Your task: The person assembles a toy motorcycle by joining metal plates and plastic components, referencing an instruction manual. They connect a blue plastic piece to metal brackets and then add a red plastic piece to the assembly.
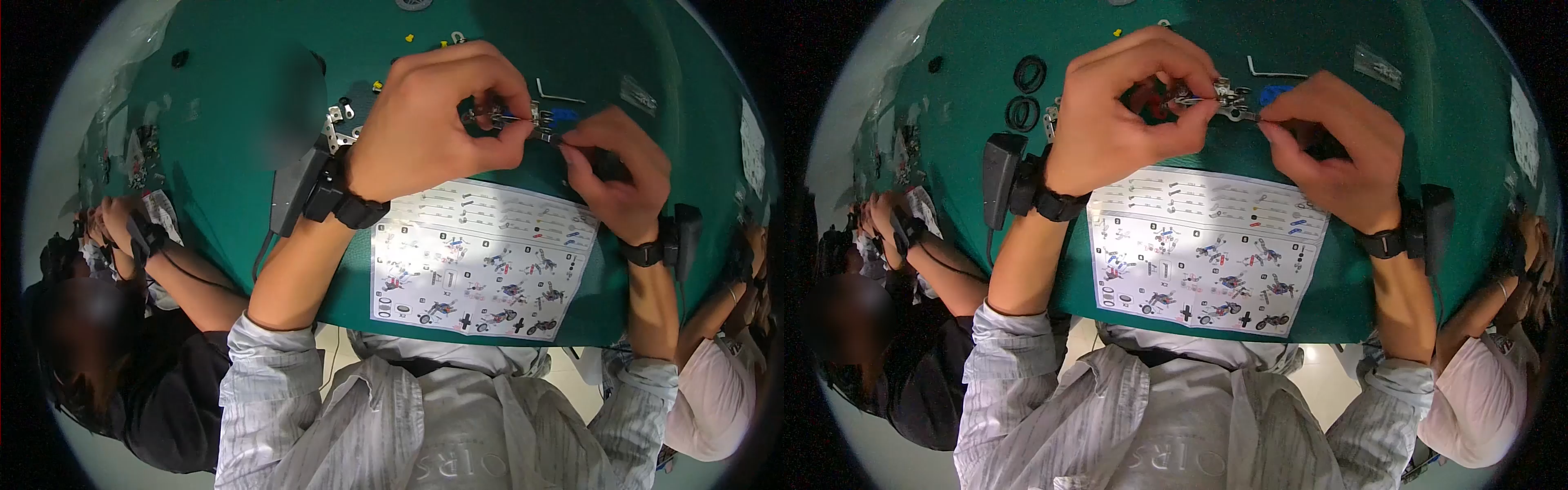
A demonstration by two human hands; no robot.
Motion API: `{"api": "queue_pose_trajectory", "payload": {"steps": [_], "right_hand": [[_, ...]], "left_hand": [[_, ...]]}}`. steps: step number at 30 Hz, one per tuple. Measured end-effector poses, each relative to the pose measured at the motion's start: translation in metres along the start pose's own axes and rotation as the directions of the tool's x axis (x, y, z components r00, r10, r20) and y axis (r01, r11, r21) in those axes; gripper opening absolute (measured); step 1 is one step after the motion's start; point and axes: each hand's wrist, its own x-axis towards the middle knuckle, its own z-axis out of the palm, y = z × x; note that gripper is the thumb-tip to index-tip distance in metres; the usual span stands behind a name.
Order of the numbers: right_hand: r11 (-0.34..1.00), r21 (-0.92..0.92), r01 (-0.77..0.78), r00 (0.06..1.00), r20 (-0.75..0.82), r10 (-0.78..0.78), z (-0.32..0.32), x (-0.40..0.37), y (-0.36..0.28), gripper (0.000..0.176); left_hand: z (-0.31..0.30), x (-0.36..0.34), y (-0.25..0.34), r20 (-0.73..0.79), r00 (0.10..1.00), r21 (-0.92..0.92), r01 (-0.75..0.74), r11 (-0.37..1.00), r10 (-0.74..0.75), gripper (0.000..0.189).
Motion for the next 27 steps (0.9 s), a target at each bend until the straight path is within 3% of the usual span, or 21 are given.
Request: {"api": "queue_pose_trajectory", "payload": {"steps": [12,15,27], "right_hand": [[1.000,-0.007,0.002,1.000,0.007,-0.002,-0.0002,-0.0002,0.0031,0.025],[0.995,0.015,-0.100,0.995,0.004,0.100,0.0007,-0.0030,-0.0007,0.031],[0.996,-0.008,-0.087,0.996,0.001,0.087,0.0006,-0.0046,0.0039,0.033]], "left_hand": [[-0.0010,0.0011,0.0016,0.010,1.000,0.005,-0.002,1.000,0.002,0.018],[-0.0011,0.0013,0.0017,0.010,1.000,0.010,-0.001,1.000,0.001,0.018],[-0.0007,0.0005,0.0028,0.002,1.000,0.043,-0.029,0.999,0.029,0.020]]}}
